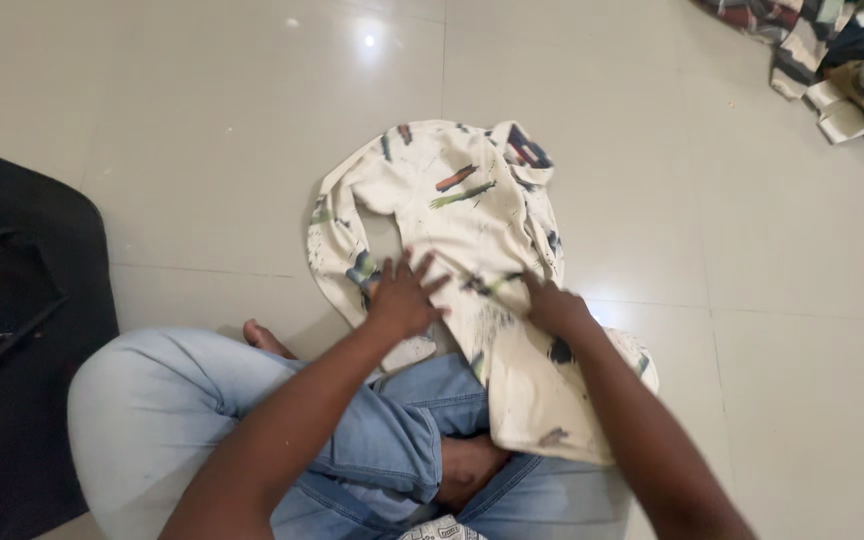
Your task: The person takes a shirt out of a bag, buttons the front buttons, and then folds the shirt on the floor.
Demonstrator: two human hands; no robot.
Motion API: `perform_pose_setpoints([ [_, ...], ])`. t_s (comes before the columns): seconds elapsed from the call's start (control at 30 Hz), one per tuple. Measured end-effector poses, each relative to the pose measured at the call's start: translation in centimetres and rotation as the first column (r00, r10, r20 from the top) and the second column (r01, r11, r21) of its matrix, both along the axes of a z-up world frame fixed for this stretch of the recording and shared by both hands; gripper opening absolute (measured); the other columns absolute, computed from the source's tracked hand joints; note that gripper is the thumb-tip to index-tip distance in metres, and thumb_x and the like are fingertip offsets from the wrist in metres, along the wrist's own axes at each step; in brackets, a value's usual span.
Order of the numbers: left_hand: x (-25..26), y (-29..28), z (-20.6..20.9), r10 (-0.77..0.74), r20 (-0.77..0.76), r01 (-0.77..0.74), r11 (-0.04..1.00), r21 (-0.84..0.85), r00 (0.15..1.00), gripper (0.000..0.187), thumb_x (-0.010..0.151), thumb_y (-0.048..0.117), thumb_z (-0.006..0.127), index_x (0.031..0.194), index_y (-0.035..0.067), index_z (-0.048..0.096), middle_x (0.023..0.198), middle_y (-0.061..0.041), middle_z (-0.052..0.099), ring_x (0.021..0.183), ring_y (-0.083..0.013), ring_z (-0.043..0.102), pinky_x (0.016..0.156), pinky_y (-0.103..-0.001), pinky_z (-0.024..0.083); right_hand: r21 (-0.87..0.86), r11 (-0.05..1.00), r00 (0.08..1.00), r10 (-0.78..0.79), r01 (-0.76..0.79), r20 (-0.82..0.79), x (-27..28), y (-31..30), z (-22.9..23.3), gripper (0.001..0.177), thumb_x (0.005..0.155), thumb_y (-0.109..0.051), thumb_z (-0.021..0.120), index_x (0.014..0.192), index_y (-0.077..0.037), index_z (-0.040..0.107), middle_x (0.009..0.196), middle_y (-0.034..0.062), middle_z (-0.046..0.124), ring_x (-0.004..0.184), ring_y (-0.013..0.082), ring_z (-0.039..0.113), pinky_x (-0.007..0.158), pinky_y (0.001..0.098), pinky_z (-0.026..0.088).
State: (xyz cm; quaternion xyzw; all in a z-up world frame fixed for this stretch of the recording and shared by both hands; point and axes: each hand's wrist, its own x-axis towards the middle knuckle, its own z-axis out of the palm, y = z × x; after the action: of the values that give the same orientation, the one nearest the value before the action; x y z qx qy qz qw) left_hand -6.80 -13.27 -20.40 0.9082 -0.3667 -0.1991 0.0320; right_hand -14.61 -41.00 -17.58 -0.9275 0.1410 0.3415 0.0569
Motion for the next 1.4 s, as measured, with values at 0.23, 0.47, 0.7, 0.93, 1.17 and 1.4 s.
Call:
perform_pose_setpoints([
  [0.23, 7.9, 3.5, -0.5, 0.288, 0.085, -0.294, 0.953, 0.068, 0.954, 0.081, 0.091, 0.071, 0.045, 0.162, 0.04, 0.019, 0.172, -0.004, 0.003, 0.156, -0.0372, 0.003, 0.12, -0.063, 0.009, 0.199, 0.968, 0.859, 0.032, -0.154, 0.511, 13.9, 0.1, -3.9, 0.061, 0.091, -0.02, 0.071, 0.146, -0.014, 0.046, 0.133, 0.0205, 0.064, 0.121, 0.0389, 0.062, 0.1, 0.0491, 0.05],
  [0.47, 11.7, 6.2, -3.8, 0.402, 0.197, -0.419, 0.906, 0.057, 0.894, 0.073, 0.099, 0.047, 0.055, 0.162, 0.018, 0.032, 0.17, -0.02, 0.018, 0.159, -0.0389, 0.007, 0.119, -0.066, 0.012, 0.292, 0.934, 0.59, -0.121, -0.204, 0.798, 15.4, 1.5, 0.6, 0.042, 0.103, -0.035, 0.069, 0.139, -0.016, 0.059, 0.146, 0.0122, 0.057, 0.135, 0.0332, 0.057, 0.113, 0.0455, 0.049],
  [0.7, 6.8, 0.5, -3.9, 0.214, 0.092, -0.201, 0.971, -0.13, 0.973, 0.069, 0.101, 0.05, 0.046, 0.16, 0.019, 0.03, 0.168, -0.014, 0.022, 0.154, -0.0385, 0.018, 0.12, -0.059, 0.023, -0.017, 0.996, 0.904, -0.07, 0.085, 0.423, 4.2, -3.0, -5.1, 0.068, 0.084, -0.04, 0.078, 0.144, -0.021, 0.051, 0.149, 0.0122, 0.047, 0.135, 0.0372, 0.048, 0.098, 0.0563, 0.049],
  [0.93, 7.6, 5.4, 0.3, 0.34, 0.012, -0.34, 0.938, 0.066, 0.94, 0.067, 0.099, 0.045, 0.047, 0.159, 0.023, 0.027, 0.169, -0.007, 0.019, 0.153, -0.0305, 0.023, 0.115, -0.068, 0.025, 0.412, 0.886, 0.975, -0.157, 0.211, -0.16, 3.5, -3.5, -1.9, 0.03, 0.078, -0.02, 0.077, 0.108, -0.015, 0.073, 0.112, 0.0043, 0.078, 0.107, 0.026, 0.073, 0.087, 0.0446, 0.066],
  [1.17, 6.2, 5.8, -1.2, 0.373, 0.182, -0.384, 0.923, 0.025, 0.91, 0.057, 0.1, 0.037, 0.056, 0.153, 0.017, 0.044, 0.154, -0.014, 0.049, 0.139, -0.0359, 0.047, 0.116, -0.059, 0.038, 0.201, 0.977, 0.94, -0.127, 0.064, 0.317, 5.8, -2.0, -1.4, 0.045, 0.085, -0.046, 0.074, 0.118, -0.017, 0.067, 0.118, 0.0087, 0.073, 0.108, 0.0293, 0.07, 0.091, 0.0443, 0.055],
  [1.4, 5.3, 3.9, -0.9, 0.341, -0.003, -0.332, 0.918, 0.219, 0.94, 0.113, 0.083, 0.081, 0.061, 0.164, 0.032, -0.002, 0.171, -0.013, -0.015, 0.157, -0.0444, -0.008, 0.119, -0.07, 0.009, 0.234, 0.882, 0.859, 0.286, -0.409, 0.424, 7.8, 4.8, -7.6, 0.031, 0.092, -0.034, 0.067, 0.115, -0.013, 0.064, 0.122, 0.0182, 0.067, 0.107, 0.0391, 0.067, 0.089, 0.0503, 0.055],
])
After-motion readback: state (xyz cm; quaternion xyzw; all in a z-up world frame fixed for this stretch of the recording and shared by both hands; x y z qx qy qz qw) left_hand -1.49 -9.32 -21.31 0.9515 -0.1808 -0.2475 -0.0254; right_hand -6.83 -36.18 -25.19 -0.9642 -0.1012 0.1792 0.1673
